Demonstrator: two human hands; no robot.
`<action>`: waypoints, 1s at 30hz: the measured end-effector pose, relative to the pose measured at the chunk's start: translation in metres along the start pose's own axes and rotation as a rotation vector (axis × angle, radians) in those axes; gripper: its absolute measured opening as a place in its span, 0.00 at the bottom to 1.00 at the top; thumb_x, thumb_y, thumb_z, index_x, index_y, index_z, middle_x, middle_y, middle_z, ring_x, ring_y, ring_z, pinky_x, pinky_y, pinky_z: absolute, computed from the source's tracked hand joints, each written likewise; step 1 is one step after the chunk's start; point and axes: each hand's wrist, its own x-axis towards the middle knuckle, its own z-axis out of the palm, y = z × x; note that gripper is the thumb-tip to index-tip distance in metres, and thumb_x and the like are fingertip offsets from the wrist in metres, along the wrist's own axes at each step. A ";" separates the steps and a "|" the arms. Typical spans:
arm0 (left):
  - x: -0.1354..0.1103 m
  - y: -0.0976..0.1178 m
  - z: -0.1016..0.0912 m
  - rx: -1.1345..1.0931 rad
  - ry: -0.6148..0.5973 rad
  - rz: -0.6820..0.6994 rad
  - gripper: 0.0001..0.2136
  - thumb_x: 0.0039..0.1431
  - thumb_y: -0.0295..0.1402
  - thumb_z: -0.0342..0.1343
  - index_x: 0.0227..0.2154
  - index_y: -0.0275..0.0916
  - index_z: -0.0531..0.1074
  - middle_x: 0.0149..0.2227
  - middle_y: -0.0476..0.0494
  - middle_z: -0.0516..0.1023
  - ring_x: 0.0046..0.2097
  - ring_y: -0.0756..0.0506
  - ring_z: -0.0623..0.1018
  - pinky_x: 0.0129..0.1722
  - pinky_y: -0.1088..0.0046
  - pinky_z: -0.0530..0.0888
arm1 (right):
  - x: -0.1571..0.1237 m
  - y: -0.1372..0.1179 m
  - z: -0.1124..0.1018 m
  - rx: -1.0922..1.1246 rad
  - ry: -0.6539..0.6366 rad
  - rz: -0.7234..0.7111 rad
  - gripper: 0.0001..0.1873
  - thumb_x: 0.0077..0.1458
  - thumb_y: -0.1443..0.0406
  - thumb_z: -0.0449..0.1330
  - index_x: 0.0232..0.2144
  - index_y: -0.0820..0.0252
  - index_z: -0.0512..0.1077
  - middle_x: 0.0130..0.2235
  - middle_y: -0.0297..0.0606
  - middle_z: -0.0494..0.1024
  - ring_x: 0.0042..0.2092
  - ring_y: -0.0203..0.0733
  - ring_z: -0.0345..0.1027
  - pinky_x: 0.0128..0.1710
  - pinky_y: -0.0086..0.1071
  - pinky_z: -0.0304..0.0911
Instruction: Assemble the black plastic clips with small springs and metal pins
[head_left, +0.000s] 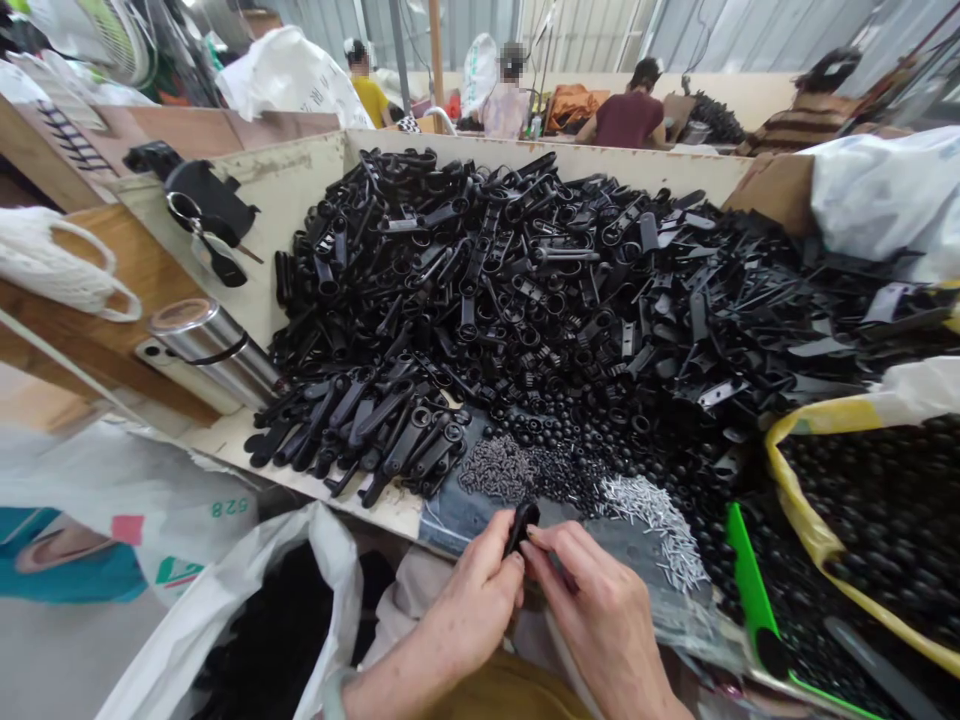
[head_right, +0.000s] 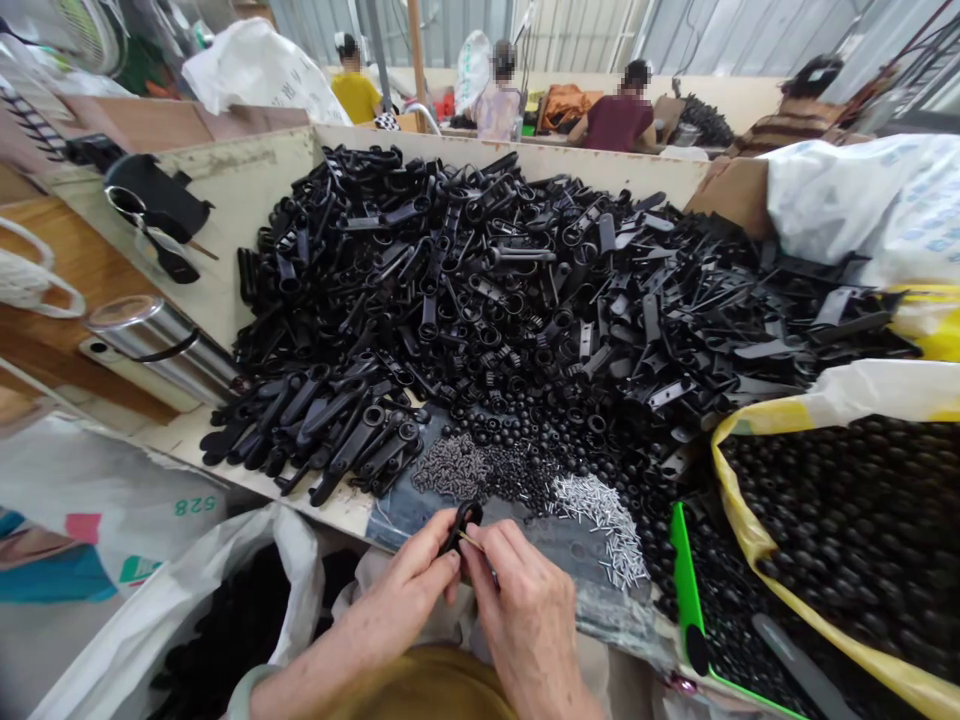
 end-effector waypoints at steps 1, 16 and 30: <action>0.001 -0.002 -0.001 -0.018 -0.009 -0.012 0.22 0.61 0.33 0.50 0.57 0.39 0.71 0.46 0.39 0.81 0.50 0.38 0.77 0.56 0.60 0.69 | -0.001 0.001 0.001 0.013 -0.001 0.002 0.15 0.72 0.63 0.51 0.35 0.56 0.74 0.32 0.36 0.78 0.28 0.38 0.75 0.30 0.27 0.65; 0.004 -0.009 -0.006 -0.256 -0.032 -0.046 0.18 0.58 0.30 0.54 0.52 0.41 0.73 0.36 0.49 0.76 0.34 0.47 0.71 0.41 0.71 0.69 | -0.008 0.003 0.014 0.091 0.051 0.102 0.13 0.70 0.60 0.54 0.36 0.56 0.77 0.30 0.33 0.80 0.25 0.36 0.74 0.25 0.27 0.63; 0.012 -0.010 -0.006 -0.196 -0.076 0.057 0.05 0.62 0.34 0.56 0.38 0.40 0.74 0.29 0.53 0.69 0.29 0.49 0.65 0.31 0.73 0.63 | -0.012 0.009 0.007 0.040 0.024 -0.091 0.14 0.67 0.70 0.53 0.48 0.59 0.77 0.34 0.39 0.83 0.31 0.40 0.78 0.32 0.28 0.71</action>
